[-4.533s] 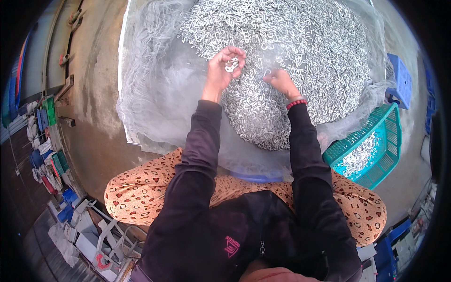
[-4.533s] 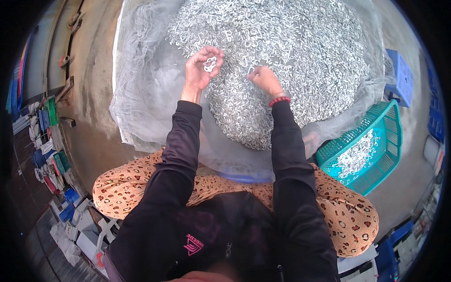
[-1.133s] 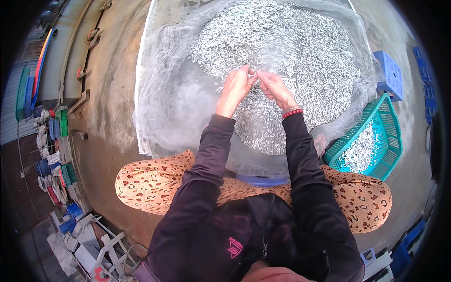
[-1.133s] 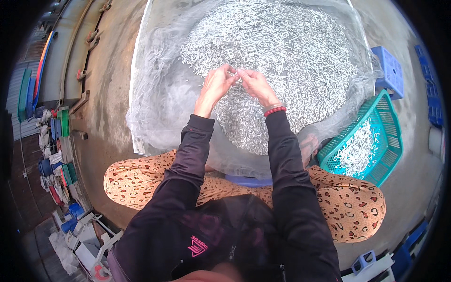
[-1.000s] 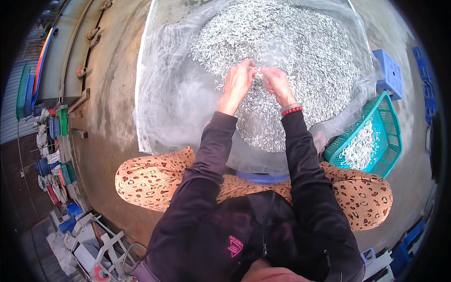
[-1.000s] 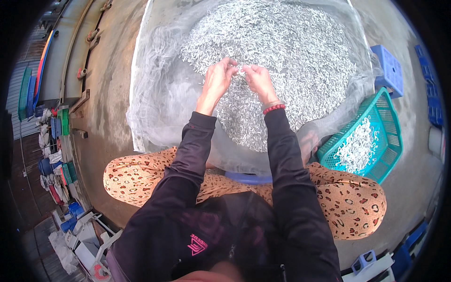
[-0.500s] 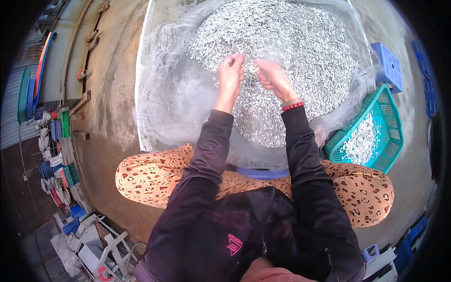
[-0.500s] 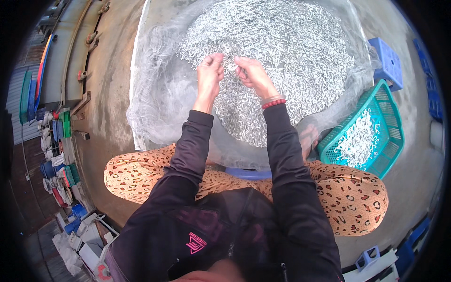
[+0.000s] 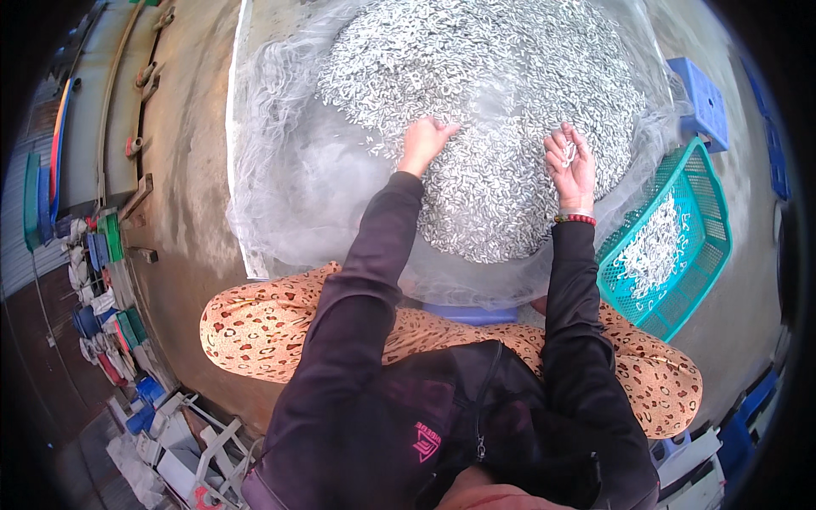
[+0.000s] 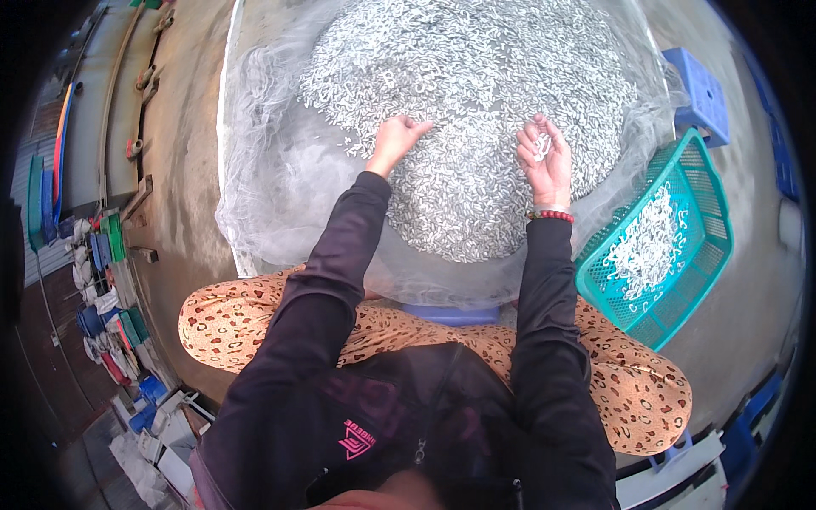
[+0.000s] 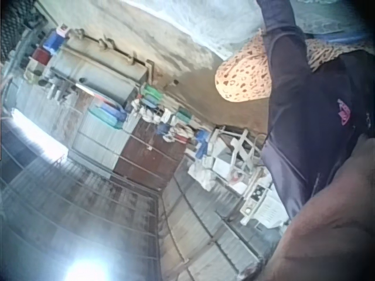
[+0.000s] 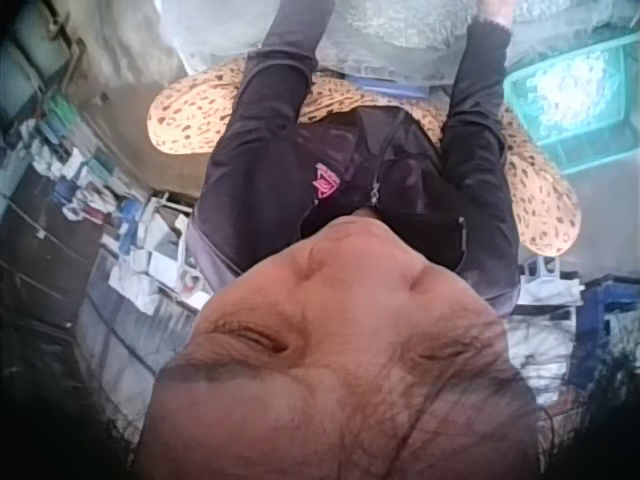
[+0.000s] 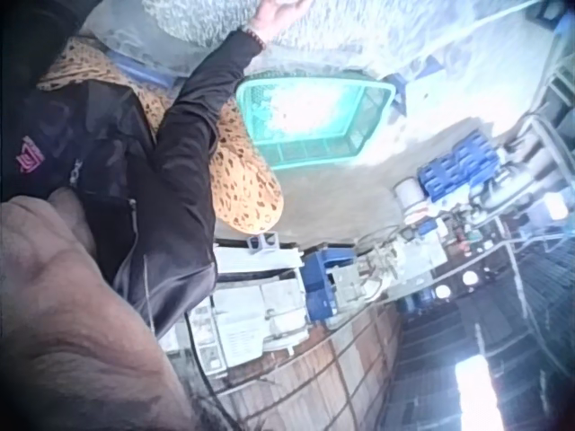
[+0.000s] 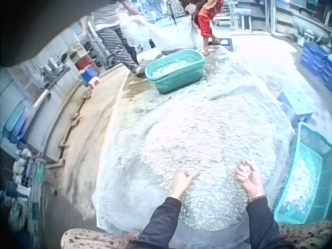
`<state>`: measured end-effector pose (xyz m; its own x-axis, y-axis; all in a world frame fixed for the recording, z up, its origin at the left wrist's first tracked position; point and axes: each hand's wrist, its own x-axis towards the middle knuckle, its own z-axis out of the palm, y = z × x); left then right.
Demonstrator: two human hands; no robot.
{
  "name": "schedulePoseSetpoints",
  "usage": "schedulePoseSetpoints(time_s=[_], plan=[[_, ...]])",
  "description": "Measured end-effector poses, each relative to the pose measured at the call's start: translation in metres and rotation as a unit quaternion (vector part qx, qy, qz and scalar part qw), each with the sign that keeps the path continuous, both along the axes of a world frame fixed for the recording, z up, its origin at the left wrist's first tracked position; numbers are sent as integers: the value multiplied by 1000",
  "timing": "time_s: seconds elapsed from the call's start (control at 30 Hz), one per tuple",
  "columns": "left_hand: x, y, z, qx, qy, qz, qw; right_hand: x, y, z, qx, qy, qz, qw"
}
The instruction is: The person sits on a low stool and sorts small silver metal pieces from a large pile on a plastic sheet, placing selected pieces into a green basket. Other workers are visible nearby performing similar sorting tasks.
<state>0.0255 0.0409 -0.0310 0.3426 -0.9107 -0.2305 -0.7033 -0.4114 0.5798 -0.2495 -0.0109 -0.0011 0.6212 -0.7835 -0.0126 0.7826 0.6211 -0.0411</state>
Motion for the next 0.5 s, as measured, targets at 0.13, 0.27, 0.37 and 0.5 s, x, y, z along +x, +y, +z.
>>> schedulePoseSetpoints(time_s=[0.13,0.27,0.37,0.5], plan=[[-8,-13,-15,12,-118,-62,991,-3,-2,-6,-25,-61,-4,998],[3,-32,2,-27,-35,-55,998,4,-4,5,41,27,-73,996],[9,-35,16,-6,-110,-88,990,13,-1,16,47,40,-76,995],[2,-34,4,32,-73,-108,991,17,1,21,41,47,-95,994]])
